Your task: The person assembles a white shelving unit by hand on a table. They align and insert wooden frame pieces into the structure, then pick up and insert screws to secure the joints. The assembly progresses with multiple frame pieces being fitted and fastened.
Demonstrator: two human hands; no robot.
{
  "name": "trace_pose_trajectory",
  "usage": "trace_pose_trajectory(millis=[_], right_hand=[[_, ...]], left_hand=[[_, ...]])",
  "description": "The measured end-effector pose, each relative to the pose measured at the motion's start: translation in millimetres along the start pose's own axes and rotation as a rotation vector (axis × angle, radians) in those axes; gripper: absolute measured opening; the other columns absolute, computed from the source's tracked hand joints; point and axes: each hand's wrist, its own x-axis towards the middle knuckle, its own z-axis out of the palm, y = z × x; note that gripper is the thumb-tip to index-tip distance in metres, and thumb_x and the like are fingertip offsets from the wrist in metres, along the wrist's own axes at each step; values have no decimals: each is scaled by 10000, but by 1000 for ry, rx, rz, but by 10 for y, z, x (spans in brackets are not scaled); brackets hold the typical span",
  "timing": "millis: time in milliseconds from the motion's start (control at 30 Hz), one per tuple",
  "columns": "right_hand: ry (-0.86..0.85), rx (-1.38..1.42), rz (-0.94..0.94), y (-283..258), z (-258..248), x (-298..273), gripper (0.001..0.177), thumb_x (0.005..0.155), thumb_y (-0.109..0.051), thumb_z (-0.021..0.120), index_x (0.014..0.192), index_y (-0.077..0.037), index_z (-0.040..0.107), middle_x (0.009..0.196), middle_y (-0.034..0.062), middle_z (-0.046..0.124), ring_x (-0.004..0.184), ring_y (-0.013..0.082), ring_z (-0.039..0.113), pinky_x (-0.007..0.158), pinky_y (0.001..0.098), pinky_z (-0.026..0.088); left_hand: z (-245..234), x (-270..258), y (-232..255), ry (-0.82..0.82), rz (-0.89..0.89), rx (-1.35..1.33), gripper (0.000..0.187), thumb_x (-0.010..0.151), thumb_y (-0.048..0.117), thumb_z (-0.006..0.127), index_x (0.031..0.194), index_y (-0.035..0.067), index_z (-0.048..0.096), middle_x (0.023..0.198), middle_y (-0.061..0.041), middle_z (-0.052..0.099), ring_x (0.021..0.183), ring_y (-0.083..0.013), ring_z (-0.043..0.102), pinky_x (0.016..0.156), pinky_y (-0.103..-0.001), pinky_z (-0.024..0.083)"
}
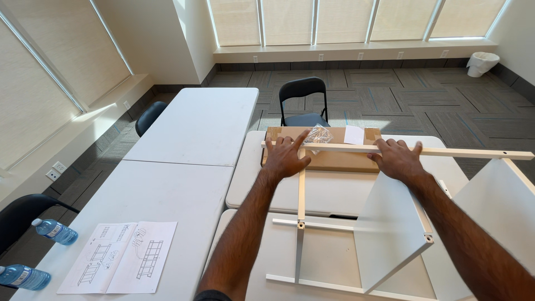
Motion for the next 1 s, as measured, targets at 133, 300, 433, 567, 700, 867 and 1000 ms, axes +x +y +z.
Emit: trace_pose_trajectory(millis=[133, 300, 433, 567, 700, 867, 1000], right_hand=[[41, -33, -31, 23, 29, -4, 517, 1149, -656, 384, 1483, -344, 626, 1321, 3, 781, 1372, 215, 707, 1220, 623, 438], [72, -37, -50, -7, 15, -29, 420, 1142, -523, 511, 1474, -309, 653, 1242, 31, 801, 1299, 228, 749, 1208, 537, 485], [77, -44, -55, 8, 80, 24, 421, 1153, -507, 495, 1509, -329, 633, 1217, 15, 800, 1289, 218, 744, 1199, 530, 482], [71, -43, -53, 12, 86, 8, 396, 1140, -448, 554, 1507, -320, 633, 1208, 23, 797, 1279, 229, 743, 1189, 526, 480], [48, -9, -65, -38, -65, -98, 413, 1147, -410, 558, 1532, -277, 626, 1255, 54, 795, 1306, 253, 732, 1223, 527, 454], [49, -5, -64, -57, -87, -113, 426, 1145, -411, 563, 1546, -279, 615, 1258, 49, 793, 1306, 247, 730, 1223, 521, 453], [49, -11, -59, -74, -140, -137, 430, 1141, -408, 574, 1550, -277, 611, 1276, 50, 792, 1313, 245, 727, 1227, 514, 450]], left_hand=[[-8, 75, -6, -23, -12, -17, 818, 1014, 613, 574, 1739, 421, 249, 1490, -186, 656, 1496, -383, 558, 1249, -772, 154], [-260, 97, 92, -90, 25, -98, 899, 987, 521, 724, 1748, 387, 265, 1669, -182, 516, 1572, -409, 464, 1228, -850, 172], [-322, 236, 196, -54, 169, -104, 654, 1084, 435, 588, 1702, 309, 417, 1717, -150, 478, 1609, -368, 423, 1275, -773, 218], [-86, 566, 180, -61, 356, 68, 522, 1140, 391, 451, 1634, 252, 543, 1732, -36, 494, 1650, -239, 386, 1347, -616, 239], [-96, 698, 9, -91, 363, 32, 574, 1110, 410, 399, 1616, 202, 576, 1713, -20, 525, 1653, -219, 370, 1371, -516, 229], [-127, 576, -107, -82, 366, 47, 571, 1109, 400, 341, 1535, 196, 663, 1747, -11, 449, 1681, -248, 289, 1376, -512, 232], [-112, 498, -122, -39, 438, 111, 596, 1055, 314, 355, 1518, 134, 683, 1837, -49, 286, 1710, -279, 203, 1365, -507, 275]])
